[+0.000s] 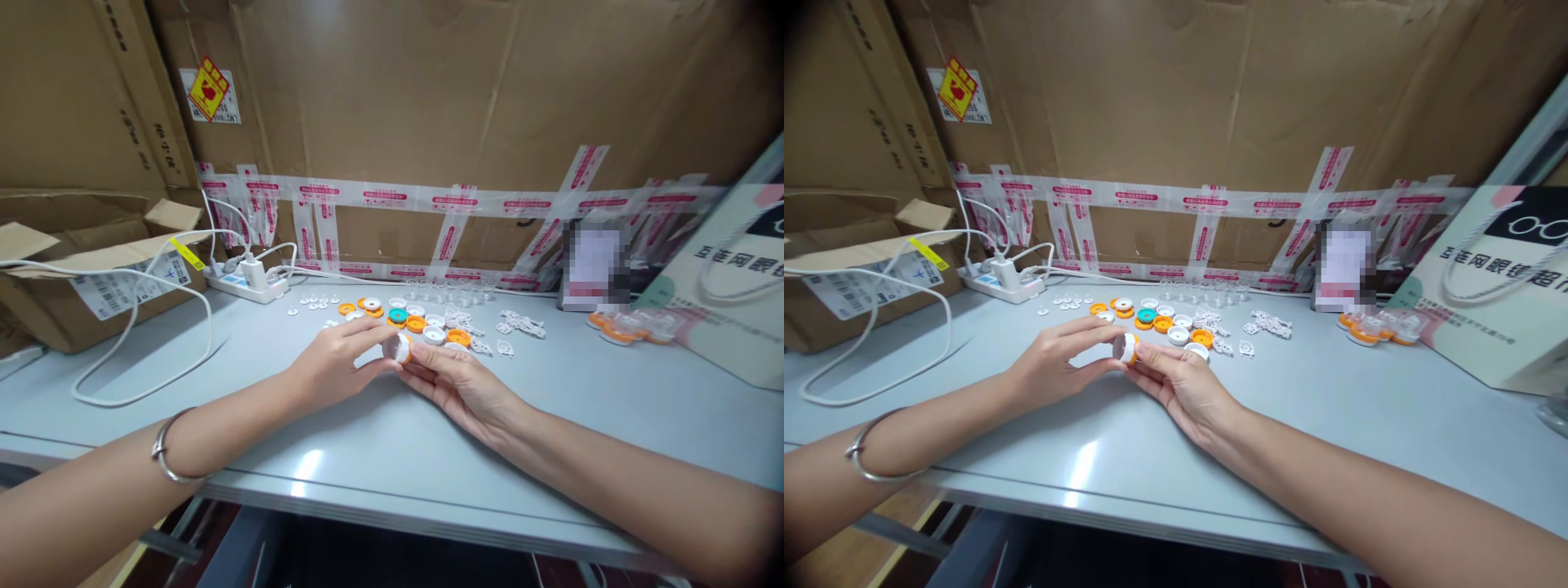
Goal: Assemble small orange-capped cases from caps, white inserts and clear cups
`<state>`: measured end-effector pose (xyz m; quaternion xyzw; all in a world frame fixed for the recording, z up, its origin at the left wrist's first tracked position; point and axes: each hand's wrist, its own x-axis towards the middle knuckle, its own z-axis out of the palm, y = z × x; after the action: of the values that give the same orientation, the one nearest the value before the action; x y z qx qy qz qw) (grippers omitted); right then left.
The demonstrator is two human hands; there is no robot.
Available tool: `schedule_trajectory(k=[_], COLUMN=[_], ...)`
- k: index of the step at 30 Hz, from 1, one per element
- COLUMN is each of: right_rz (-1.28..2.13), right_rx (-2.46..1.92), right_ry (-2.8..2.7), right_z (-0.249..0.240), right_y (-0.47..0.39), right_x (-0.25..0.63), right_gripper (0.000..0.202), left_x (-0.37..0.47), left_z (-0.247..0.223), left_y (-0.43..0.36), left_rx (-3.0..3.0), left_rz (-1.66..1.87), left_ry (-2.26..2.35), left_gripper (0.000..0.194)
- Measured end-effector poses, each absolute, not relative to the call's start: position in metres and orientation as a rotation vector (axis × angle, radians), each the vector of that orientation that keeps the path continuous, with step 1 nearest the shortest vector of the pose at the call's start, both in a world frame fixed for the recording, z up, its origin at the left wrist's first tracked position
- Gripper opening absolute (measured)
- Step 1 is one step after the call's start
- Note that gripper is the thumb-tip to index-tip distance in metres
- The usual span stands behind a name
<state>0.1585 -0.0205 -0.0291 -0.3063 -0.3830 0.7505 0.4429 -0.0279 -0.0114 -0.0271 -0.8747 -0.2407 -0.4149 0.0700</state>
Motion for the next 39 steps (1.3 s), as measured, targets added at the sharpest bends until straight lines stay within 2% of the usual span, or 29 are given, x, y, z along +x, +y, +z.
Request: schedule_trajectory(k=[6, 12, 16, 21, 31, 39], right_rz=[1.863, 1.765, 1.793, 1.829, 1.814, 1.776], right_rx=[-0.767, -0.757, -0.754, -0.686, -0.763, -0.775], right_ry=[-1.019, -1.106, -1.027, -0.849, -0.831, -0.849], right_z=[-0.029, -0.027, -0.022, -0.016, -0.033, -0.028], right_y=[-0.021, -0.027, -0.026, -0.019, -0.019, -0.033], right_x=[0.161, 0.163, 0.165, 0.175, 0.186, 0.190], right_gripper=[0.011, 0.008, 0.010, 0.011, 0.010, 0.013], left_x=[-0.030, -0.025, -0.022, -0.015, -0.003, 0.001], left_z=[-0.025, -0.022, 0.001, 0.031, -0.019, -0.020], left_y=[-0.015, -0.019, -0.010, 0.011, 0.009, 0.002], left_rx=[-2.607, -2.670, -2.855, -3.044, -2.978, -2.784], left_rz=[-1.129, -1.302, -1.093, -0.905, -1.175, -1.277], left_ry=[-0.653, -0.737, -0.798, -0.663, -0.617, -0.443], left_gripper=[0.025, 0.024, 0.021, 0.028, 0.024, 0.029])
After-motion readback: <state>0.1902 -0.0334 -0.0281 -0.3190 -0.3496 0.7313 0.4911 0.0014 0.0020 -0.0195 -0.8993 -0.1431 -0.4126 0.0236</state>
